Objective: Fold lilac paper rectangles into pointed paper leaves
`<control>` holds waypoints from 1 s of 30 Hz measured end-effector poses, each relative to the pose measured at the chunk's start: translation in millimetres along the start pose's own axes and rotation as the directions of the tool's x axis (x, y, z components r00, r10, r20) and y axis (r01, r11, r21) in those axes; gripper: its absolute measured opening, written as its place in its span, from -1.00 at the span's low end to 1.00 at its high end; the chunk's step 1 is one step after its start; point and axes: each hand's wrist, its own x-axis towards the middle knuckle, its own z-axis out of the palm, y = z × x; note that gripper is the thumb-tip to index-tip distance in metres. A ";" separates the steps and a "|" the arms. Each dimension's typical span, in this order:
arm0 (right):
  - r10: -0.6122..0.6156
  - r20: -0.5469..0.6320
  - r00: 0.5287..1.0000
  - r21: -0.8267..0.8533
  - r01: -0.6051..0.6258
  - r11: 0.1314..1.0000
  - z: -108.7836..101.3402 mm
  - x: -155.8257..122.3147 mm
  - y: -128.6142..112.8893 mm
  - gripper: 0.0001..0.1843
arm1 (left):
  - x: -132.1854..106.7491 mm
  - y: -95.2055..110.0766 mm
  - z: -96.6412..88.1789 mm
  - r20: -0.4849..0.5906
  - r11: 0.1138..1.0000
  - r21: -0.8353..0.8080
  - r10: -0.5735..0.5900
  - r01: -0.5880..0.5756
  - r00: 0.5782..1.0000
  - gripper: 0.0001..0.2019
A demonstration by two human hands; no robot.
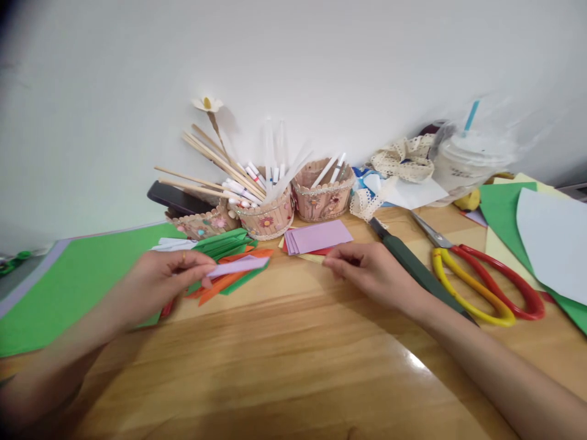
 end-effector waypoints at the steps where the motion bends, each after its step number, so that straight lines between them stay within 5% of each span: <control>1: -0.043 -0.114 0.993 -0.085 0.033 0.996 0.9 2.5 3.8 -0.60 | 1.0 -4.2 -3.9 -0.106 0.990 0.140 0.018 -0.003 0.994 -0.70; 4: -0.273 -0.283 0.919 -0.385 0.152 0.910 8.5 9.9 16.4 -0.66 | 1.6 -13.4 -9.5 -0.383 0.832 0.534 0.078 0.151 0.920 -0.70; 6: -0.373 -0.256 0.892 -0.560 0.178 0.809 14.1 13.0 23.1 -0.61 | 0.5 -14.6 -10.7 -0.465 0.746 0.633 0.155 0.204 0.872 -0.71; 9: -0.432 -0.129 0.893 -0.722 0.214 0.657 18.5 12.6 25.5 -0.58 | -2.1 -10.0 -9.6 -0.516 0.760 0.629 0.255 0.160 0.818 -0.72; 13: -0.459 -0.040 0.887 -0.787 0.256 0.562 17.7 7.2 18.1 -0.65 | -6.5 -1.3 0.3 -0.456 0.807 0.589 0.383 -0.050 0.803 -0.70; 16: -0.453 -0.109 0.885 -0.800 0.192 0.568 17.1 5.9 14.6 -0.69 | -10.2 3.6 10.0 -0.328 0.778 0.594 0.467 -0.205 0.821 -0.68; 20: -0.480 -0.236 0.845 -0.785 0.126 0.607 17.3 2.9 13.3 -0.75 | -13.9 10.1 18.5 -0.322 0.756 0.567 0.569 -0.327 0.757 -0.69; 25: -0.707 -0.081 0.702 -0.751 0.423 0.507 22.7 -15.8 -5.2 -0.68 | -20.4 23.1 34.3 -0.393 0.752 0.525 0.629 -0.398 0.671 -0.82; 27: -0.761 0.011 0.649 -0.684 0.560 0.467 27.2 -22.5 -17.9 -0.62 | -24.1 27.3 44.8 -0.334 0.722 0.544 0.654 -0.428 0.679 -0.83; 30: -0.758 0.160 0.632 -0.610 0.667 0.428 33.4 -25.7 -34.2 -0.59 | -28.6 27.8 61.6 -0.228 0.667 0.537 0.705 -0.517 0.672 -0.82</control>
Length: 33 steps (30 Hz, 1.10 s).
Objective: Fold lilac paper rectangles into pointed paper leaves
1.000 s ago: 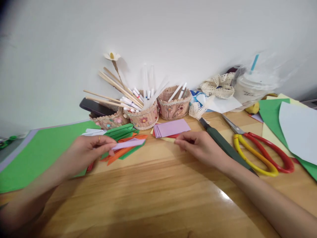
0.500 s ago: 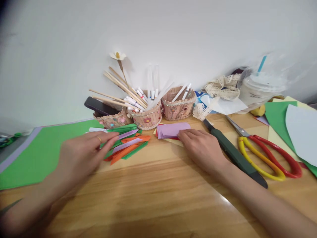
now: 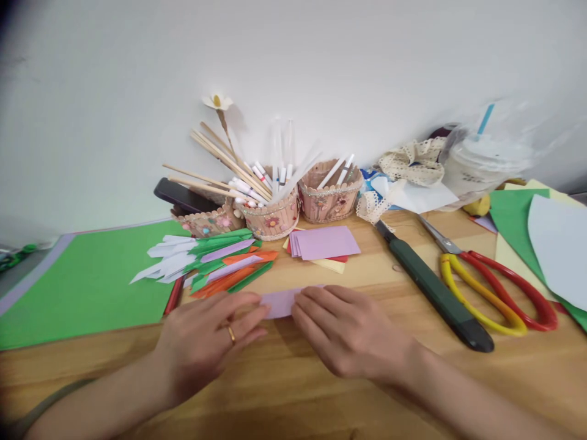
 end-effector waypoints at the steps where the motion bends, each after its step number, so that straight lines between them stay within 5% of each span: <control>1: -0.010 0.013 1.000 0.022 0.009 1.000 -0.2 3.3 -2.1 -0.58 | -2.6 2.3 3.9 0.008 1.000 -0.009 0.004 -0.004 1.000 -0.81; 8: 0.129 0.162 0.978 0.166 -0.156 0.974 8.7 8.5 -1.5 -0.65 | -9.9 4.9 16.8 0.176 0.973 -0.195 -0.090 0.124 0.980 -0.73; 15: 0.325 0.314 0.892 0.420 -0.438 0.795 8.0 0.5 2.5 -0.74 | -3.0 5.2 11.6 0.385 0.756 -0.491 -0.257 0.432 0.887 -0.86; 23: 0.502 0.364 0.785 0.407 -0.618 0.672 13.7 -5.0 3.3 -0.79 | -5.1 4.1 18.0 0.474 0.701 -0.443 -0.346 0.559 0.810 -0.86; 27: 0.529 0.340 0.778 0.366 -0.627 0.687 16.1 -5.4 2.7 -0.78 | -2.1 4.3 16.3 0.476 0.697 -0.440 -0.355 0.567 0.805 -0.84; 33: 0.516 0.357 0.779 0.320 -0.621 0.716 15.2 -5.6 2.4 -0.76 | -0.6 11.6 12.4 0.631 0.595 -0.354 -0.417 0.721 0.654 -0.84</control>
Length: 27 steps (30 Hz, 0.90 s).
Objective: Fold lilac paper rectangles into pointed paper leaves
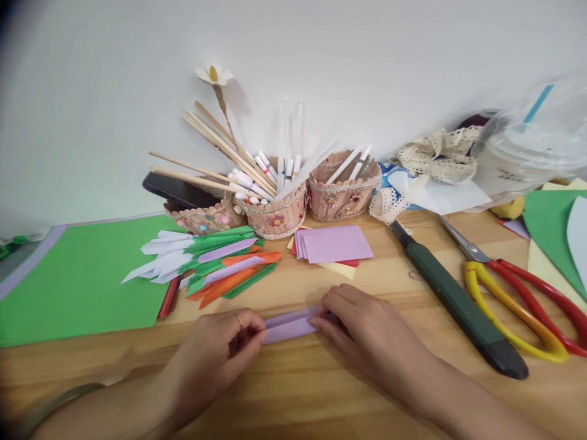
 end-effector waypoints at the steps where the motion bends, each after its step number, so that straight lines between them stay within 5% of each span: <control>1: -0.002 0.001 1.000 -0.007 0.002 1.000 0.1 -0.6 0.7 -0.76 | -0.7 0.6 0.7 0.013 1.000 0.001 -0.017 0.017 1.000 -0.84; 19: 0.174 -0.052 0.983 -0.026 -0.175 0.984 6.9 -3.7 1.1 -0.92 | 4.3 -4.2 4.7 0.032 0.994 -0.006 -0.105 0.105 0.994 -0.87; 27: 0.116 -0.093 0.989 -0.117 -0.127 0.985 12.1 -4.0 2.5 -0.97 | 7.4 -5.6 4.0 0.020 0.992 -0.109 -0.067 0.069 0.998 -0.85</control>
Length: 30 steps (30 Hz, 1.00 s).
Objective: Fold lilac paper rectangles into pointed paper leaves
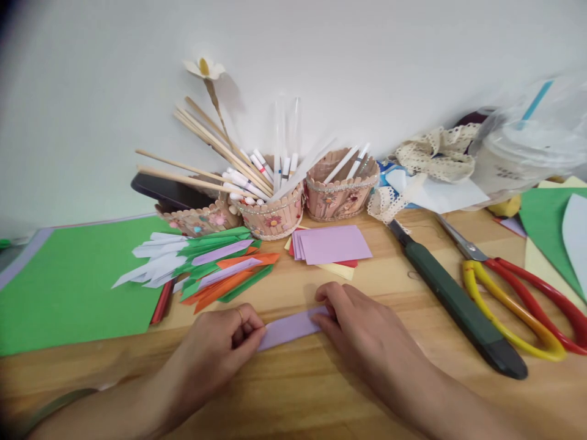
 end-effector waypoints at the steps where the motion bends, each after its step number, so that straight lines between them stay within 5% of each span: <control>1: -0.009 -0.002 1.000 -0.004 0.009 1.000 0.1 -0.2 0.1 -0.98 | 0.2 0.2 -0.3 0.004 1.000 -0.002 0.001 -0.001 1.000 -0.85; 20: -0.027 0.020 0.999 -0.100 0.029 0.995 -1.9 0.2 -2.5 -0.84 | 2.3 2.3 -4.0 0.072 0.991 0.134 -0.031 0.021 0.997 -0.84; 28: -0.048 0.038 0.998 -0.154 0.054 0.987 -6.0 2.1 -3.3 -0.85 | 2.1 7.6 -1.9 0.079 0.904 0.427 -0.055 0.016 0.995 -0.87; 30: -0.040 0.049 0.998 -0.152 0.047 0.987 -7.4 2.4 -3.2 -0.85 | 1.5 5.0 -1.0 0.024 0.845 0.533 0.041 -0.047 0.999 -0.84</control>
